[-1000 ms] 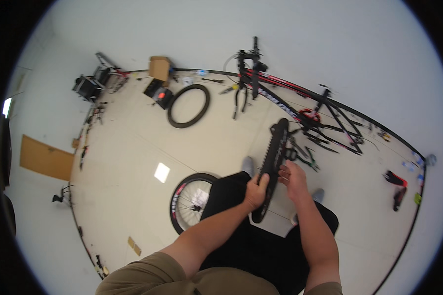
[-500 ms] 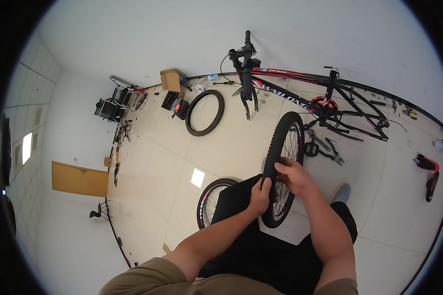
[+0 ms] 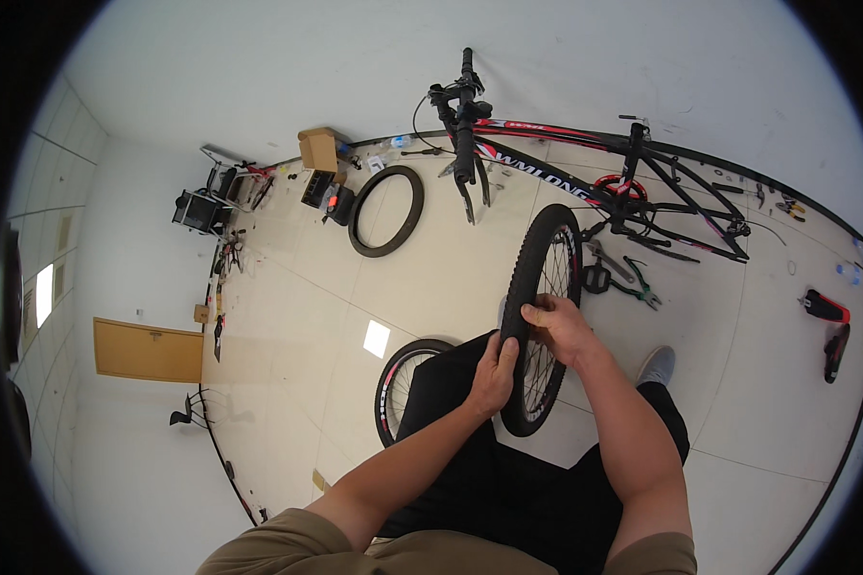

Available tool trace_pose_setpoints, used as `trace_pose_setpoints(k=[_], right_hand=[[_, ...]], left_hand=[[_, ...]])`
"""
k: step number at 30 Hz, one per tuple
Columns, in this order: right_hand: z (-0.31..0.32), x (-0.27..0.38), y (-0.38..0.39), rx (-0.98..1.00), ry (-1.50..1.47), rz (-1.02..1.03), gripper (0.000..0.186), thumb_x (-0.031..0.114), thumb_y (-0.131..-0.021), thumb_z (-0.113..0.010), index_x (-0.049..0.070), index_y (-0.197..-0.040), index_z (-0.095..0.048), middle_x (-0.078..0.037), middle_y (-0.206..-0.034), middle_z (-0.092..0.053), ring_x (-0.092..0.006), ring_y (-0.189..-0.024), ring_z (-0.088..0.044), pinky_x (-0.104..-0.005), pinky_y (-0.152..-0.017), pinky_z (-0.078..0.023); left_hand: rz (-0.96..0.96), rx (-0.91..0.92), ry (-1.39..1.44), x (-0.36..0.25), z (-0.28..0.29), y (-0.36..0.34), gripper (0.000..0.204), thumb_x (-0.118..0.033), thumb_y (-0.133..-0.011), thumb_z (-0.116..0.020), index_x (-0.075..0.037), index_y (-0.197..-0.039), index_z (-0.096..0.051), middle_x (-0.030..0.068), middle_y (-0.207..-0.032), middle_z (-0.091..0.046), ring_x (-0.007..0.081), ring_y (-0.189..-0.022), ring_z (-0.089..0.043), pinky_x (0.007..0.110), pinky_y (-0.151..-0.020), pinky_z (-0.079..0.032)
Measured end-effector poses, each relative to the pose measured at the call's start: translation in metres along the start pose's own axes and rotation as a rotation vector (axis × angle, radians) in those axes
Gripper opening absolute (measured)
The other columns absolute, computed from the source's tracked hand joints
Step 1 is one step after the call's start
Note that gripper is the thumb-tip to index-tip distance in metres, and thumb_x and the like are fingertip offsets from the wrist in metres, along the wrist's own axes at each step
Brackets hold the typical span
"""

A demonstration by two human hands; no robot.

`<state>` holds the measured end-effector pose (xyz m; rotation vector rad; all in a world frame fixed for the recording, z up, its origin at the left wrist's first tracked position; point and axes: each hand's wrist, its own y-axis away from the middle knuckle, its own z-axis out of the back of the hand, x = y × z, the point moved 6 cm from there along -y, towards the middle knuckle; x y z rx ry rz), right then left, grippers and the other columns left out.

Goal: The person removes a bicycle tire from the rim, inspects the wheel, and then uses a tire lever to pry the tire back onto the rim. The person works on the wheel while seated in a chair.

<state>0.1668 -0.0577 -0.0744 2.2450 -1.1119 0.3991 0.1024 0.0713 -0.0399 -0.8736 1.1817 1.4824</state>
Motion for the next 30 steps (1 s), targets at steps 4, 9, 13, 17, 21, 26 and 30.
trace_pose_setpoints(k=[4,9,13,17,21,26,30], right_hand=[[0.001,0.004,0.002,0.016,-0.026,-0.006,0.040,0.016,-0.092,-0.071,-0.008,-0.121,-0.056,-0.013,-0.112,-0.064,-0.0257,-0.100,-0.063,-0.0397,-0.092,-0.050],[0.001,0.001,0.003,0.039,-0.011,-0.014,0.040,0.014,-0.093,-0.069,-0.009,-0.122,-0.055,-0.014,-0.113,-0.064,-0.0260,-0.102,-0.063,-0.0387,-0.094,-0.050],[0.001,0.004,0.003,0.009,-0.003,0.016,0.042,0.014,-0.092,-0.069,-0.011,-0.123,-0.054,-0.015,-0.113,-0.063,-0.0260,-0.100,-0.063,-0.0389,-0.092,-0.051],[0.008,0.002,0.000,-0.035,0.015,0.011,0.047,0.016,-0.092,-0.070,-0.012,-0.124,-0.052,-0.016,-0.113,-0.063,-0.0263,-0.100,-0.063,-0.0385,-0.090,-0.052],[0.012,0.001,-0.002,-0.057,0.046,0.030,0.049,0.017,-0.091,-0.072,-0.014,-0.124,-0.052,-0.017,-0.111,-0.063,-0.0262,-0.099,-0.064,-0.0375,-0.087,-0.053],[0.004,0.001,0.000,-0.142,0.148,0.021,0.050,0.018,-0.088,-0.075,-0.014,-0.121,-0.054,-0.017,-0.109,-0.064,-0.0246,-0.095,-0.065,-0.0358,-0.083,-0.053],[0.003,-0.005,-0.005,-0.152,0.202,0.036,0.050,0.019,-0.088,-0.075,-0.013,-0.121,-0.054,-0.016,-0.109,-0.064,-0.0227,-0.094,-0.065,-0.0344,-0.081,-0.054]], left_hand=[[-0.052,-0.123,-0.349,-0.038,-0.005,0.004,0.071,-0.034,-0.095,-0.067,0.001,-0.147,-0.034,0.0181,-0.118,-0.061,0.0256,-0.103,-0.064,0.034,-0.090,-0.052],[0.059,-0.200,-0.399,-0.050,-0.017,0.001,0.071,-0.034,-0.087,-0.074,-0.004,-0.143,-0.041,0.0223,-0.117,-0.064,0.0353,-0.106,-0.066,0.040,-0.090,-0.052],[-0.054,-0.169,-0.402,-0.052,-0.019,-0.004,0.063,-0.032,-0.091,-0.070,-0.004,-0.140,-0.041,0.0221,-0.111,-0.066,0.0372,-0.099,-0.068,0.042,-0.084,-0.054],[-0.016,-0.157,-0.390,-0.046,-0.021,-0.007,0.058,-0.032,-0.094,-0.066,-0.002,-0.138,-0.042,0.0223,-0.111,-0.066,0.0364,-0.100,-0.068,0.041,-0.084,-0.054],[-0.022,-0.108,-0.374,-0.044,-0.022,-0.010,0.060,-0.033,-0.095,-0.066,0.001,-0.137,-0.040,0.0221,-0.111,-0.066,0.0351,-0.099,-0.067,0.040,-0.086,-0.052],[-0.081,-0.109,-0.304,-0.033,-0.013,-0.011,0.053,-0.027,-0.096,-0.066,0.001,-0.134,-0.042,0.0216,-0.106,-0.067,0.0337,-0.095,-0.068,0.039,-0.082,-0.053],[-0.088,-0.132,-0.337,-0.029,-0.007,-0.011,0.052,-0.026,-0.095,-0.067,0.001,-0.132,-0.044,0.0215,-0.101,-0.068,0.0338,-0.090,-0.069,0.040,-0.080,-0.054]])
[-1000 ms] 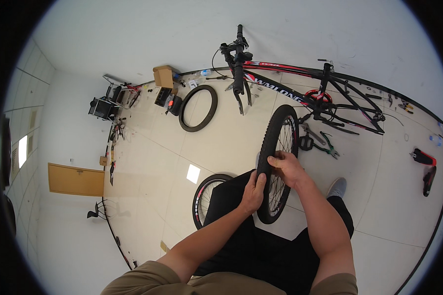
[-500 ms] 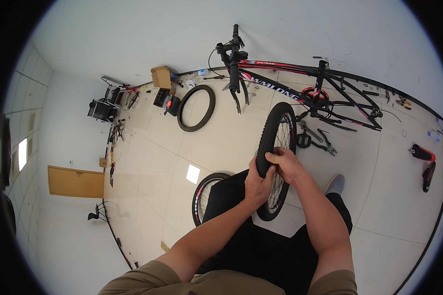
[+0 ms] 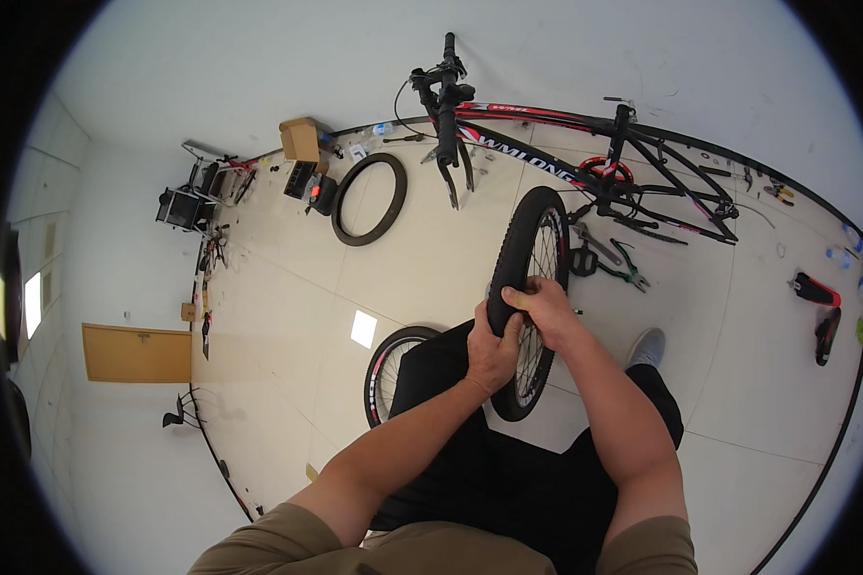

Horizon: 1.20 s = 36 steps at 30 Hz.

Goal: The person removes a bicycle tire from the rim, inspects the wheel, and then uses a tire lever to pry the tire back onto the rim. The person works on the wheel while seated in a chair.

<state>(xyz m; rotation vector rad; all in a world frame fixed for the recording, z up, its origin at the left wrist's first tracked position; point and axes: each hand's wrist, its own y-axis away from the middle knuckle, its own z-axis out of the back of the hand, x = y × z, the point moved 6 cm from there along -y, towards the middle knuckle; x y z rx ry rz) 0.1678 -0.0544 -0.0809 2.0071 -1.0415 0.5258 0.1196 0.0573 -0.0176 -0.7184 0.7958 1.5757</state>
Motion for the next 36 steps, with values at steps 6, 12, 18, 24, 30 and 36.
trace_pose_setpoints(k=[6,12,18,24,30,36], right_hand=[[-0.004,0.004,0.005,0.011,-0.081,-0.016,0.045,0.018,-0.089,-0.073,-0.008,-0.123,-0.057,-0.014,-0.111,-0.065,-0.0220,-0.094,-0.065,-0.0335,-0.079,-0.054],[-0.009,-0.007,0.004,0.212,-0.293,-0.064,0.042,0.016,-0.092,-0.069,-0.007,-0.126,-0.056,-0.012,-0.117,-0.063,-0.0216,-0.103,-0.061,-0.0348,-0.092,-0.048],[-0.011,-0.005,0.007,0.141,-0.188,-0.045,0.042,0.018,-0.090,-0.073,-0.010,-0.119,-0.060,-0.014,-0.108,-0.066,-0.0214,-0.096,-0.063,-0.0351,-0.084,-0.052],[-0.014,-0.005,0.006,0.063,-0.137,-0.037,0.045,0.018,-0.088,-0.076,-0.012,-0.117,-0.060,-0.016,-0.106,-0.067,-0.0226,-0.093,-0.065,-0.0351,-0.080,-0.054],[-0.015,0.006,0.014,-0.015,-0.011,-0.052,0.042,0.017,-0.086,-0.077,-0.011,-0.114,-0.064,-0.016,-0.106,-0.068,-0.0234,-0.091,-0.066,-0.0358,-0.079,-0.054],[-0.019,0.004,0.016,0.092,-0.147,-0.100,0.034,0.014,-0.087,-0.075,-0.005,-0.113,-0.065,-0.010,-0.102,-0.068,-0.0192,-0.090,-0.065,-0.0318,-0.078,-0.052]], left_hand=[[-0.083,-0.035,-0.003,0.007,0.000,-0.005,0.042,-0.021,-0.093,-0.070,0.001,-0.124,-0.051,0.0149,-0.087,-0.068,0.0249,-0.075,-0.067,0.036,-0.069,-0.053],[-0.097,-0.034,0.050,0.030,-0.005,0.001,0.046,-0.024,-0.096,-0.068,0.001,-0.128,-0.046,0.0030,-0.080,-0.063,0.0099,-0.068,-0.058,0.026,-0.061,-0.049],[0.097,0.055,0.170,0.014,-0.003,0.012,0.054,-0.026,-0.097,-0.067,0.001,-0.138,-0.044,0.0097,-0.099,-0.066,0.0138,-0.084,-0.061,0.030,-0.077,-0.052],[-0.062,0.042,0.219,0.019,-0.002,0.005,0.038,-0.021,-0.101,-0.062,-0.001,-0.130,-0.050,0.0039,-0.107,-0.061,0.0090,-0.087,-0.056,0.024,-0.075,-0.049],[0.004,0.101,0.345,0.024,-0.004,0.005,0.028,-0.021,-0.100,-0.063,-0.003,-0.119,-0.053,0.0026,-0.100,-0.063,0.0095,-0.083,-0.057,0.025,-0.073,-0.049],[-0.016,-0.036,0.240,0.031,-0.003,0.006,0.030,-0.017,-0.095,-0.070,-0.002,-0.114,-0.052,0.0027,-0.089,-0.061,0.0085,-0.068,-0.056,0.023,-0.058,-0.047]])
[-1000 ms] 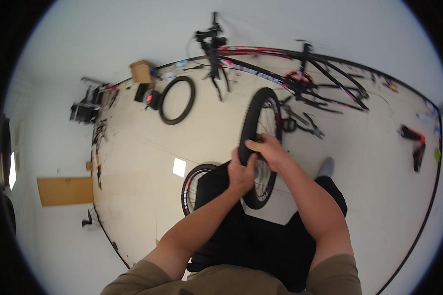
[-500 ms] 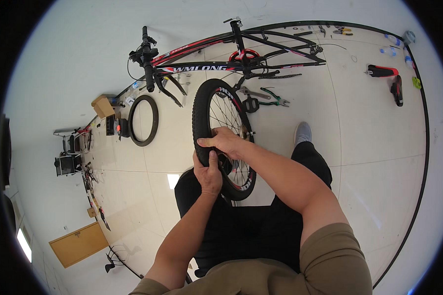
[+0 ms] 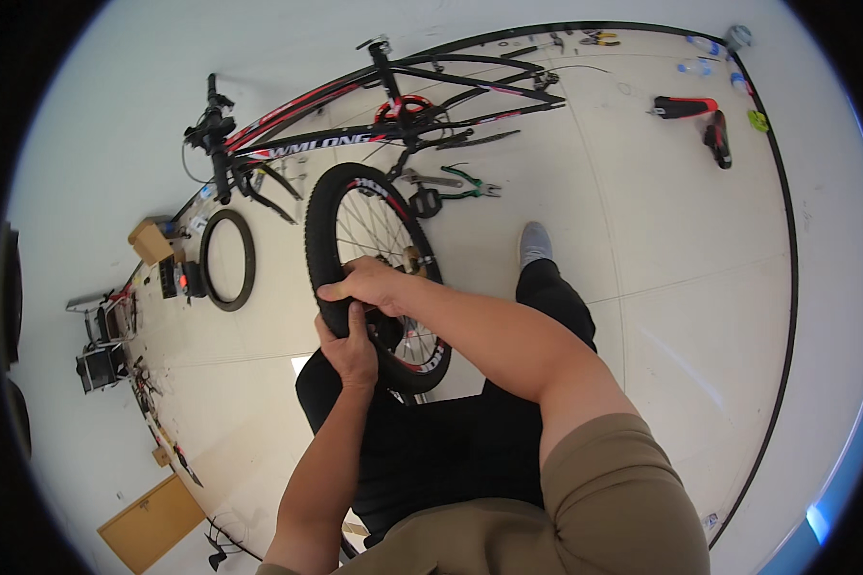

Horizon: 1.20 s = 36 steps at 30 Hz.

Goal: The person removes a bicycle tire from the rim, inspects the wheel, and then uses a tire lever to pry the tire back onto the rim. The person works on the wheel while seated in a chair.

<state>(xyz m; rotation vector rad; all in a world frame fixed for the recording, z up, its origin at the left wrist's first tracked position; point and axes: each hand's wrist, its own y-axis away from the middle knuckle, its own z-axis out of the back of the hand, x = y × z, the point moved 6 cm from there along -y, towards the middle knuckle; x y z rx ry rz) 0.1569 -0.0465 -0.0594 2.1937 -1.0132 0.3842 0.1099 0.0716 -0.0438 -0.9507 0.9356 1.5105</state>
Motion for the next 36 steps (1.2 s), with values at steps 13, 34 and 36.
trace_pose_setpoints(k=[13,34,36], right_hand=[[-0.004,-0.025,-0.010,0.071,0.025,-0.034,0.044,0.013,-0.087,-0.075,-0.005,-0.125,-0.060,-0.016,-0.116,-0.066,-0.0264,-0.104,-0.064,-0.0392,-0.093,-0.050],[-0.012,-0.017,0.001,-0.085,0.251,0.032,0.043,0.019,-0.088,-0.075,-0.009,-0.117,-0.061,-0.017,-0.110,-0.067,-0.0237,-0.101,-0.064,-0.0363,-0.090,-0.051],[-0.012,-0.018,-0.002,-0.102,0.265,0.040,0.043,0.019,-0.088,-0.076,-0.009,-0.116,-0.061,-0.017,-0.108,-0.067,-0.0236,-0.098,-0.065,-0.0360,-0.088,-0.052]], left_hand=[[0.053,-0.007,0.016,0.018,0.013,0.016,0.044,-0.008,-0.089,-0.074,0.001,-0.123,-0.049,0.0077,-0.101,-0.063,0.0134,-0.086,-0.061,0.027,-0.076,-0.052],[0.113,-0.009,0.183,0.013,0.010,0.014,0.038,-0.005,-0.086,-0.076,-0.003,-0.114,-0.050,0.0051,-0.090,-0.063,0.0119,-0.069,-0.062,0.026,-0.061,-0.051],[0.122,-0.002,0.193,0.013,0.011,0.013,0.038,-0.005,-0.085,-0.076,-0.002,-0.114,-0.050,0.0054,-0.090,-0.063,0.0122,-0.070,-0.062,0.026,-0.061,-0.051]])
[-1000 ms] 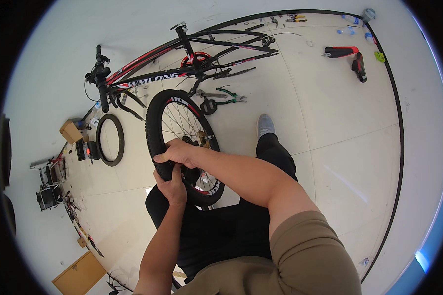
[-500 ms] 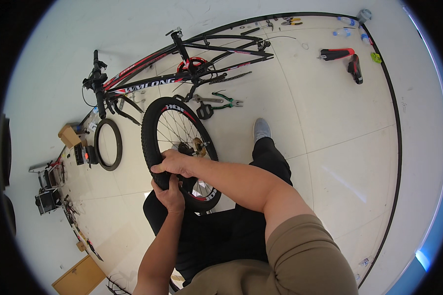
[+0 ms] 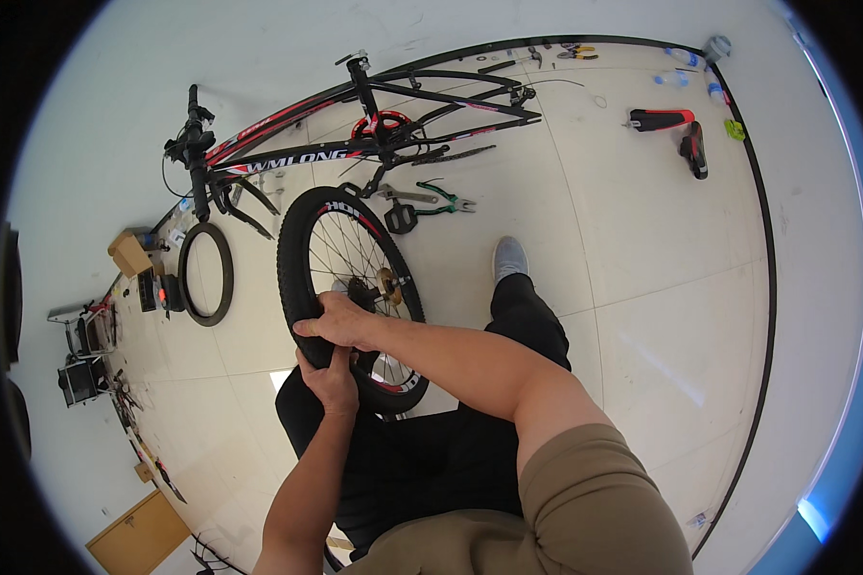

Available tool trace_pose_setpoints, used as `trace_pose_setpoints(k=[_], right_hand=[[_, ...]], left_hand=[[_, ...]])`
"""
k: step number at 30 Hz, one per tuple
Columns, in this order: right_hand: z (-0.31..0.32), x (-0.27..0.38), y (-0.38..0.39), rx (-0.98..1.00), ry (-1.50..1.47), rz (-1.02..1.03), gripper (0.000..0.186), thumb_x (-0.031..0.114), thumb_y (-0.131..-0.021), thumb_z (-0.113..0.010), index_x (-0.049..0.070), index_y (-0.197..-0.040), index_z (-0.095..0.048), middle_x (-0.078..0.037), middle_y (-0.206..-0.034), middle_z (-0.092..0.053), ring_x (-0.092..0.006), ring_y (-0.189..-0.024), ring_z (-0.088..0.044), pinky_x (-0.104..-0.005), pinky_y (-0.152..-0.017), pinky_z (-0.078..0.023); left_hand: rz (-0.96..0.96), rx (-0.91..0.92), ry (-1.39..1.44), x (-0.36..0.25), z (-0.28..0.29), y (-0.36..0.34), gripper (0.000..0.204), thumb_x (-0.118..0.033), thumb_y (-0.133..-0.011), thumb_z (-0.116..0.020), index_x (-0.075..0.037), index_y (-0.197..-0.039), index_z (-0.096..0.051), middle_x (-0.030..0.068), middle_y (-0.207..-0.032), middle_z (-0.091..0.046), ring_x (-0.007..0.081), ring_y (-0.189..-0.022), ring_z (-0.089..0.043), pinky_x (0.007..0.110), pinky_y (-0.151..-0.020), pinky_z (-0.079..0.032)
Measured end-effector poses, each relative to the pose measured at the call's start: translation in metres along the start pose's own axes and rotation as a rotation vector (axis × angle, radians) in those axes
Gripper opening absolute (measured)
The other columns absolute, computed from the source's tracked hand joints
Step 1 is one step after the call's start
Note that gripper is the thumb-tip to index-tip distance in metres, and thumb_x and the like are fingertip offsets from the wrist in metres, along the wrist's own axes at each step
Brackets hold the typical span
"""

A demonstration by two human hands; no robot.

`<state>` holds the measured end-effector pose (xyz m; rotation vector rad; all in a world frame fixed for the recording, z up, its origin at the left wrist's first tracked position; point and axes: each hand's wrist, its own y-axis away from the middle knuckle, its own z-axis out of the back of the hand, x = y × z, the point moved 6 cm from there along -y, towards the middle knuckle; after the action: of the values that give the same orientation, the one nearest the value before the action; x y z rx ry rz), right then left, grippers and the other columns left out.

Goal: The person removes a bicycle tire from the rim, inspects the wheel, and then uses a tire lever to pry the tire back onto the rim. The person works on the wheel while seated in a chair.

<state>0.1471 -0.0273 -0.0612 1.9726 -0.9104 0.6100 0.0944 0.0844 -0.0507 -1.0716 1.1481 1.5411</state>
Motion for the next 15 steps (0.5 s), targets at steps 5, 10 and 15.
trace_pose_setpoints(k=[5,10,15], right_hand=[[-0.002,-0.003,-0.003,0.073,-0.085,-0.022,0.042,0.019,-0.087,-0.076,-0.008,-0.116,-0.062,-0.015,-0.107,-0.068,-0.0235,-0.098,-0.065,-0.0372,-0.088,-0.052],[0.009,0.003,0.006,0.104,-0.137,-0.041,0.043,0.020,-0.086,-0.077,-0.007,-0.117,-0.063,-0.016,-0.109,-0.067,-0.0248,-0.100,-0.064,-0.0384,-0.090,-0.051],[0.002,0.005,-0.001,0.147,-0.044,-0.017,0.049,0.020,-0.084,-0.077,-0.009,-0.121,-0.060,-0.018,-0.112,-0.066,-0.0259,-0.102,-0.063,-0.0393,-0.090,-0.050]], left_hand=[[-0.014,-0.017,-0.005,0.001,0.001,0.001,0.040,-0.005,-0.085,-0.076,-0.002,-0.115,-0.050,0.0055,-0.091,-0.063,0.0127,-0.070,-0.063,0.027,-0.062,-0.053],[-0.006,-0.025,-0.001,-0.003,-0.012,0.006,0.040,-0.004,-0.085,-0.076,-0.002,-0.116,-0.051,0.0058,-0.093,-0.063,0.0131,-0.070,-0.063,0.027,-0.062,-0.053],[-0.071,-0.031,0.047,0.005,-0.003,0.002,0.038,-0.003,-0.087,-0.074,-0.002,-0.117,-0.051,0.0063,-0.094,-0.064,0.0135,-0.073,-0.063,0.027,-0.064,-0.053]])
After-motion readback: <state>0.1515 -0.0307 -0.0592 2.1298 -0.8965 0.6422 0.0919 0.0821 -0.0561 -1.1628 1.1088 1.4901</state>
